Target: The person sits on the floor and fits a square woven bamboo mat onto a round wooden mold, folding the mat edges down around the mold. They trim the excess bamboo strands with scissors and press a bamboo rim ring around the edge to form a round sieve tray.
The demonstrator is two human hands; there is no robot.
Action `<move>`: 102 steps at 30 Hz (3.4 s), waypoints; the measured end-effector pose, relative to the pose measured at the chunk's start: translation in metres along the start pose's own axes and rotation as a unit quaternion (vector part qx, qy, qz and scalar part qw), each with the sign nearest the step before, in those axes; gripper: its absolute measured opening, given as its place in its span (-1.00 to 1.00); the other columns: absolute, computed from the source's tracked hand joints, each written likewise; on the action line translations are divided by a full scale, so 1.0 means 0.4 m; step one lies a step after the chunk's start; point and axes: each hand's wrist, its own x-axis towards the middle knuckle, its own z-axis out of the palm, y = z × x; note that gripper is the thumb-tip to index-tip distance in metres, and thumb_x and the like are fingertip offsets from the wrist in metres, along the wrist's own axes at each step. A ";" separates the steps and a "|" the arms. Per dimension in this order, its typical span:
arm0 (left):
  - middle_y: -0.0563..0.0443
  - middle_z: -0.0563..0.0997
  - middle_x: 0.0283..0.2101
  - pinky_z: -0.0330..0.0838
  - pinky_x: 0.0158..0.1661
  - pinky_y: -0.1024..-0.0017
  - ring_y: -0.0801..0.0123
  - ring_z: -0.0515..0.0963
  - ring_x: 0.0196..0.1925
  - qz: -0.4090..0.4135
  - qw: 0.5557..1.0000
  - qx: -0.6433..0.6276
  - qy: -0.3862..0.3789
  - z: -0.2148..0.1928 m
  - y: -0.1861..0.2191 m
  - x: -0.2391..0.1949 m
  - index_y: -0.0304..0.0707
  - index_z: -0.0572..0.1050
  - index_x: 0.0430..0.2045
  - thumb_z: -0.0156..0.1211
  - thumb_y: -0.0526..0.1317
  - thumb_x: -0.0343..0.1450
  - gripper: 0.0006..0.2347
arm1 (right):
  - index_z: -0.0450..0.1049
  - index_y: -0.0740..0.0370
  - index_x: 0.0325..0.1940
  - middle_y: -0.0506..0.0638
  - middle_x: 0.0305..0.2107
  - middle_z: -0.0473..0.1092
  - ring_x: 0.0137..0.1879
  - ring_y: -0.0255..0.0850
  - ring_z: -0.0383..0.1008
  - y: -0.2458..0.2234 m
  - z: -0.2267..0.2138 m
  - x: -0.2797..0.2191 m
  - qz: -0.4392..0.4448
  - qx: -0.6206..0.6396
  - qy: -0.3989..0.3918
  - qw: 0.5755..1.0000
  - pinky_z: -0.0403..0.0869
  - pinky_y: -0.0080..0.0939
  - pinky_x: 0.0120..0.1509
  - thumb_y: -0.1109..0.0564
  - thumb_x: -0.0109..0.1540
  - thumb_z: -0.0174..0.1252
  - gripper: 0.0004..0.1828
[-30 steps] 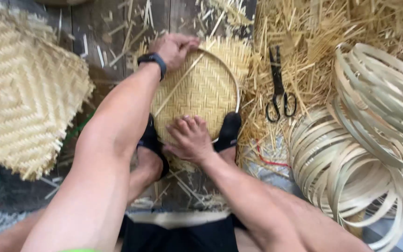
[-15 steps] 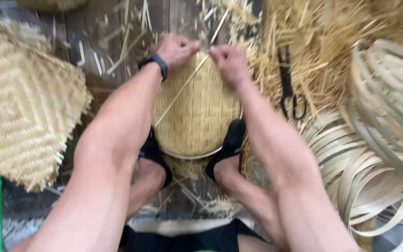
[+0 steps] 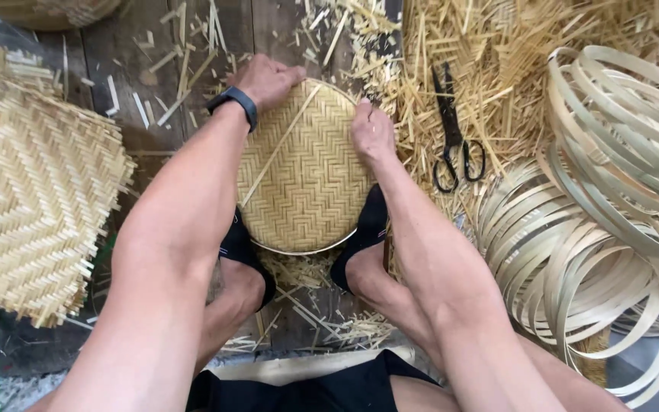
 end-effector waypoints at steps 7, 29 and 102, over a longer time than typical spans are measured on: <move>-0.19 0.66 -0.01 0.41 0.05 0.00 -0.02 0.59 0.01 0.266 0.943 0.071 0.187 0.071 -0.260 0.032 -0.23 0.68 -0.19 -0.02 0.09 0.62 -0.59 | 0.55 0.48 -0.34 0.54 -0.32 0.45 -0.08 0.38 0.47 0.006 0.010 0.000 -0.048 -0.004 0.029 0.998 0.39 0.21 0.14 -0.23 0.40 -0.30 -0.24; -0.22 0.49 -0.47 0.36 -0.25 0.10 0.16 0.32 -0.38 -0.095 0.913 -0.341 0.203 0.143 -0.448 -0.050 -0.58 0.40 -0.57 0.04 0.22 0.55 -0.38 | 0.32 0.52 0.26 0.46 0.22 0.28 0.33 0.25 0.30 0.098 0.044 -0.015 0.098 0.092 0.026 0.991 0.25 0.07 0.41 -0.36 0.37 -0.35 -0.14; -0.15 0.65 0.05 0.51 0.08 0.28 0.21 0.65 0.01 0.014 0.986 0.106 -0.130 0.095 0.032 -0.041 -0.17 0.59 0.01 0.62 -0.18 0.15 -0.48 | 0.46 0.28 -0.38 0.12 -0.41 0.49 -0.34 -0.18 0.45 0.052 -0.091 -0.148 0.076 0.023 -0.093 0.993 0.51 -0.08 -0.23 -0.09 0.08 0.48 -0.57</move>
